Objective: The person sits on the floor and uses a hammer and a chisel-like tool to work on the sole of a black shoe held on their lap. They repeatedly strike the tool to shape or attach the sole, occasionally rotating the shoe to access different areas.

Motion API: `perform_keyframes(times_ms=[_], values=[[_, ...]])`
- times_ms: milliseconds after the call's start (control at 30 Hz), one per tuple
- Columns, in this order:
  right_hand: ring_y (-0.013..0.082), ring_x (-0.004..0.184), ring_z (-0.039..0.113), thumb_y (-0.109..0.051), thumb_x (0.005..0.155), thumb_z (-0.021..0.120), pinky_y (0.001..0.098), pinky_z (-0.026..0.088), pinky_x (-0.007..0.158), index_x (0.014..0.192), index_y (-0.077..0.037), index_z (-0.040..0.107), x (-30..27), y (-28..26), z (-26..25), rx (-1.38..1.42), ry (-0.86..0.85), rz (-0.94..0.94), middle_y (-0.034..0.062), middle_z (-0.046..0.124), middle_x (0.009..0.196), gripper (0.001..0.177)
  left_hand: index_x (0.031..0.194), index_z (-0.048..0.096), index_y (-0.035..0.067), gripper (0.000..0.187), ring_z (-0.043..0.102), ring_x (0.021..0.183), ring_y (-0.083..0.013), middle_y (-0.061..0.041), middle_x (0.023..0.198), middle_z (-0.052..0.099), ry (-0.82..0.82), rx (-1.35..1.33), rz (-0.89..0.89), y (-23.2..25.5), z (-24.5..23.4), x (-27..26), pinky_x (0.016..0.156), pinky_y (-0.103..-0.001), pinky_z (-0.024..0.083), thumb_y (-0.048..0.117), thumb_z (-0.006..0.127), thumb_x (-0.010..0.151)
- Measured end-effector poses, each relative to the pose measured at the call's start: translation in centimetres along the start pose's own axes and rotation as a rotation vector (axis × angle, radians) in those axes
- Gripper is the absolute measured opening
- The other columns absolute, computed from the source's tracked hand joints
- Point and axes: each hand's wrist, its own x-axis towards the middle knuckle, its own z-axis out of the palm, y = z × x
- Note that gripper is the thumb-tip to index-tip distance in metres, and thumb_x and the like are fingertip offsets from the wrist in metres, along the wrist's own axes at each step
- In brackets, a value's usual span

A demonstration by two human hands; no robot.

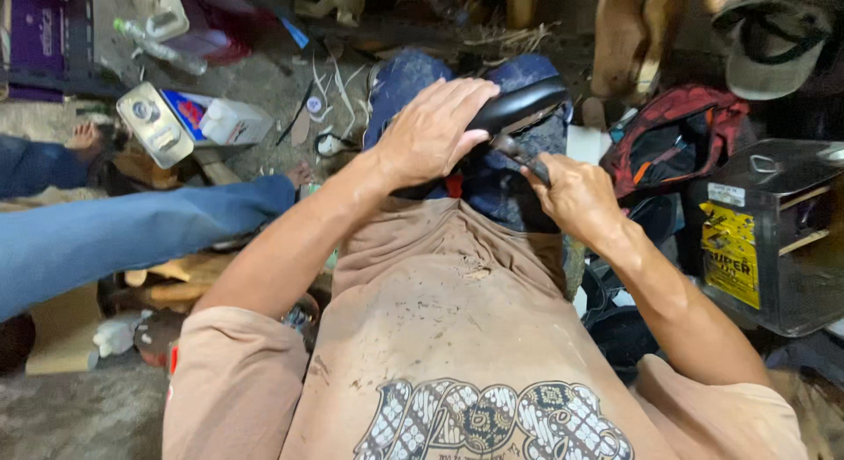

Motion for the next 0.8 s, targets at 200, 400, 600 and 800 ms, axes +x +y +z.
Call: perform_keyframes(times_ms=[200,400,600,800], values=[[0.0498,0.088,0.067,-0.035,0.096,0.055,0.0645,0.053,0.07,0.093,-0.014,0.06,0.3,-1.9,-3.6,0.154,-0.232,0.142,0.0209,0.068,0.08,0.021,0.15,0.042,0.02,0.059,0.046,0.141,-0.0276,-0.007,0.144,0.053,-0.127,-0.065,-0.313,0.2,0.8,0.7,0.118,-0.056,0.03,0.055,0.049,0.103],[0.0524,0.105,0.067,-0.055,0.092,0.056,0.0618,0.053,0.092,0.118,-0.009,0.07,3.3,-3.6,-12.8,0.096,-0.689,-0.014,0.0291,0.07,0.111,0.055,0.143,0.05,0.018,0.056,0.06,0.122,-0.0365,-0.01,0.13,0.059,-0.215,-0.063,-0.314,-0.2,-0.6,1.9,0.099,-0.058,0.048,0.052,0.055,0.099],[0.0374,0.103,0.06,-0.028,0.101,0.075,0.0476,0.055,0.084,0.118,-0.005,0.068,15.5,13.6,-8.6,-0.343,0.63,0.167,0.0124,0.056,0.115,0.029,0.146,0.048,0.012,0.062,0.06,0.121,-0.0452,-0.019,0.129,0.061,-0.314,-0.233,-0.342,-1.1,-2.6,3.7,0.1,-0.061,0.049,0.05,0.055,0.098],[0.0386,0.101,0.052,-0.019,0.096,0.074,0.0538,0.049,0.077,0.14,-0.006,0.062,17.3,14.5,-6.7,-0.339,0.782,0.193,0.014,0.053,0.111,0.047,0.145,0.045,0.004,0.071,0.057,0.122,-0.0509,-0.029,0.13,0.057,-0.44,-0.484,-0.292,-4.4,-2.4,4.6,0.101,-0.06,0.046,0.054,0.056,0.096]])
